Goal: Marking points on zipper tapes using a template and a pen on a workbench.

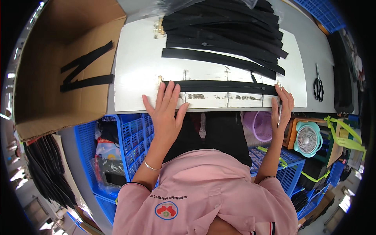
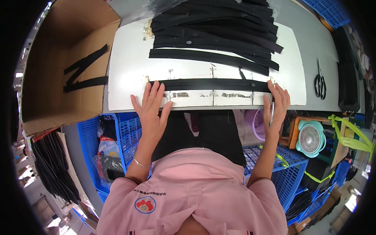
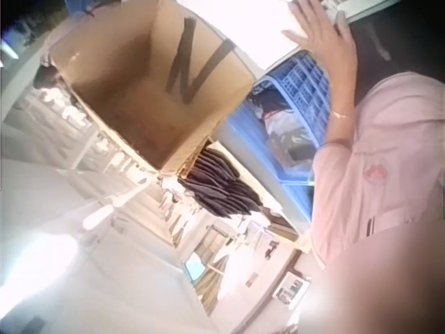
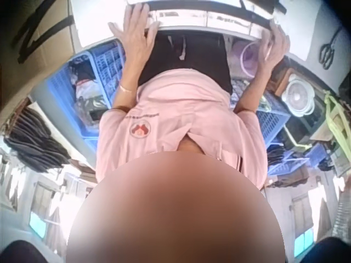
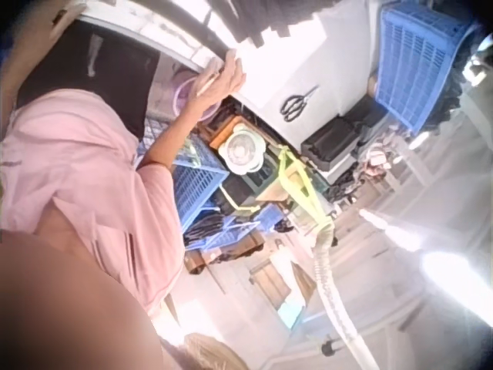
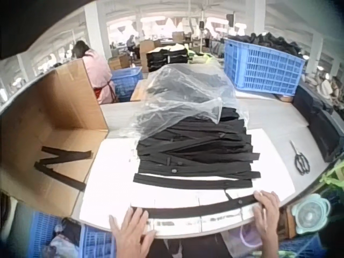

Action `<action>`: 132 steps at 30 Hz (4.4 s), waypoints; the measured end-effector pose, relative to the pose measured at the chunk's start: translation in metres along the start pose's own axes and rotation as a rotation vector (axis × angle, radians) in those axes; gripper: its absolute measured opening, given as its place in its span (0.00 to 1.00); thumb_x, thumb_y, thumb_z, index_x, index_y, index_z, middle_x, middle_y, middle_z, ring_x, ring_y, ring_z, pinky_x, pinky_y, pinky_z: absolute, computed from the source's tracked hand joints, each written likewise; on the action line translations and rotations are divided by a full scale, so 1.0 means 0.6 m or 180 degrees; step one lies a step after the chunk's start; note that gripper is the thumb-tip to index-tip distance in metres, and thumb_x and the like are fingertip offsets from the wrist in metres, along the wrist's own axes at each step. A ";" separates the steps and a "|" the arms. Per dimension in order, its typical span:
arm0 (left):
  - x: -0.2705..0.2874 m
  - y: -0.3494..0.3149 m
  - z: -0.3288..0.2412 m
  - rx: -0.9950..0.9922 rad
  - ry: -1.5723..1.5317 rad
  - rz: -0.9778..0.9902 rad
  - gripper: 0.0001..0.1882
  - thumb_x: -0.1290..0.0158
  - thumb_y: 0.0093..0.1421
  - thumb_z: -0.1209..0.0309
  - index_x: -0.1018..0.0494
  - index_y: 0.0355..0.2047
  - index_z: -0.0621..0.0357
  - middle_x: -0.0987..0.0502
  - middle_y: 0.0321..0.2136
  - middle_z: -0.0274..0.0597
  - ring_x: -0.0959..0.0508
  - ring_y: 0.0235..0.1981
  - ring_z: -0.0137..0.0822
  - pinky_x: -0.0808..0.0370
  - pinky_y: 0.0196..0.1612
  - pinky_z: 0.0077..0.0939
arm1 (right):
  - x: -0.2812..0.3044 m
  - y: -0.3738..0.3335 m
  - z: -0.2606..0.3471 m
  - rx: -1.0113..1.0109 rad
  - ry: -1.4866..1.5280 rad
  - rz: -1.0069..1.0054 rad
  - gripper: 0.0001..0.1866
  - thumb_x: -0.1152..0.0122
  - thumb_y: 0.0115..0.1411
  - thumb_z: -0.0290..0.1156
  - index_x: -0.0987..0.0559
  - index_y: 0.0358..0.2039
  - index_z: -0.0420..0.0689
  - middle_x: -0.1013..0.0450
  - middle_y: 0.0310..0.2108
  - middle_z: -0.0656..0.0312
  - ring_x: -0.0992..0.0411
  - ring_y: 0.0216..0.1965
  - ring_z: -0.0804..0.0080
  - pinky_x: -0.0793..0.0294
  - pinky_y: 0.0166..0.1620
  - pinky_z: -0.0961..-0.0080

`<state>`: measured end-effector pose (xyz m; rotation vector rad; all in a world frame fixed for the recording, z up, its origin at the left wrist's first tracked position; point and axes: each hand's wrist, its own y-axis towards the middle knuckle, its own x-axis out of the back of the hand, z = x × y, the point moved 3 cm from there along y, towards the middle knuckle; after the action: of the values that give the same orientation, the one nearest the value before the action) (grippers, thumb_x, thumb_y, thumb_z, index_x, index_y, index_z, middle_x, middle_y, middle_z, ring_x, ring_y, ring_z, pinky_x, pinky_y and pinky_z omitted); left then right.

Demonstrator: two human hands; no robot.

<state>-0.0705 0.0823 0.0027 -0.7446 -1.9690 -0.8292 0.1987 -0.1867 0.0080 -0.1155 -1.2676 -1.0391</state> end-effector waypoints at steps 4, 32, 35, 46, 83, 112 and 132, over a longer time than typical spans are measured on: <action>-0.002 0.000 0.001 -0.0007 -0.0095 -0.0028 0.30 0.38 0.66 0.64 0.28 0.67 0.53 0.29 0.68 0.43 0.37 0.74 0.46 0.65 0.75 0.64 | -0.002 0.010 0.046 -0.0102 0.0503 -0.0190 0.19 0.43 0.69 0.28 0.20 0.59 0.45 0.22 0.58 0.54 0.29 0.63 0.57 0.36 0.70 0.60; -0.007 -0.003 0.007 -0.0094 -0.0432 -0.0512 0.30 0.36 0.63 0.63 0.26 0.64 0.54 0.27 0.66 0.41 0.33 0.71 0.43 0.57 0.73 0.60 | -0.191 0.081 0.348 0.0073 0.2103 0.1138 0.10 0.35 0.68 0.31 0.16 0.39 0.36 0.17 0.35 0.58 0.21 0.26 0.71 0.26 0.32 0.76; -0.006 -0.003 0.006 -0.0098 -0.0397 -0.0507 0.30 0.36 0.63 0.63 0.26 0.64 0.54 0.27 0.66 0.41 0.33 0.71 0.44 0.57 0.73 0.60 | -0.189 0.079 0.347 0.0040 0.2214 0.0812 0.10 0.35 0.67 0.31 0.16 0.37 0.36 0.17 0.34 0.58 0.21 0.26 0.69 0.26 0.31 0.75; -0.007 0.000 0.002 -0.0091 -0.0326 -0.0541 0.28 0.35 0.62 0.61 0.24 0.61 0.55 0.25 0.64 0.40 0.32 0.70 0.42 0.57 0.73 0.62 | -0.180 0.078 0.343 0.0424 0.2275 0.1314 0.13 0.33 0.66 0.35 0.15 0.31 0.37 0.18 0.28 0.60 0.22 0.22 0.66 0.27 0.28 0.74; -0.050 0.040 -0.115 -0.0691 -0.0872 0.0059 0.25 0.37 0.63 0.64 0.24 0.59 0.60 0.25 0.62 0.42 0.29 0.65 0.45 0.54 0.73 0.62 | -0.116 0.082 0.199 -0.0602 0.1848 0.0661 0.11 0.36 0.68 0.30 0.15 0.35 0.35 0.22 0.23 0.64 0.29 0.25 0.85 0.31 0.30 0.82; -0.055 0.048 -0.131 -0.0675 -0.0640 0.0211 0.25 0.36 0.63 0.64 0.22 0.59 0.56 0.25 0.64 0.42 0.31 0.68 0.46 0.54 0.74 0.56 | -0.052 0.085 0.015 -0.1332 0.2851 0.0108 0.11 0.37 0.69 0.32 0.16 0.34 0.37 0.22 0.26 0.67 0.32 0.26 0.87 0.35 0.29 0.85; -0.153 0.147 -0.273 -0.1329 -0.1305 -0.0031 0.12 0.34 0.57 0.70 0.18 0.41 0.61 0.21 0.48 0.43 0.25 0.50 0.47 0.32 0.57 0.44 | -0.056 0.083 0.017 -0.1092 0.2283 0.0490 0.08 0.35 0.68 0.28 0.16 0.37 0.36 0.24 0.26 0.68 0.32 0.26 0.86 0.33 0.30 0.83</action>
<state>0.1153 -0.0087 0.0154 -1.2283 -2.1786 -1.1875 0.2277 -0.1334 0.0066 -0.0880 -0.4223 -1.0257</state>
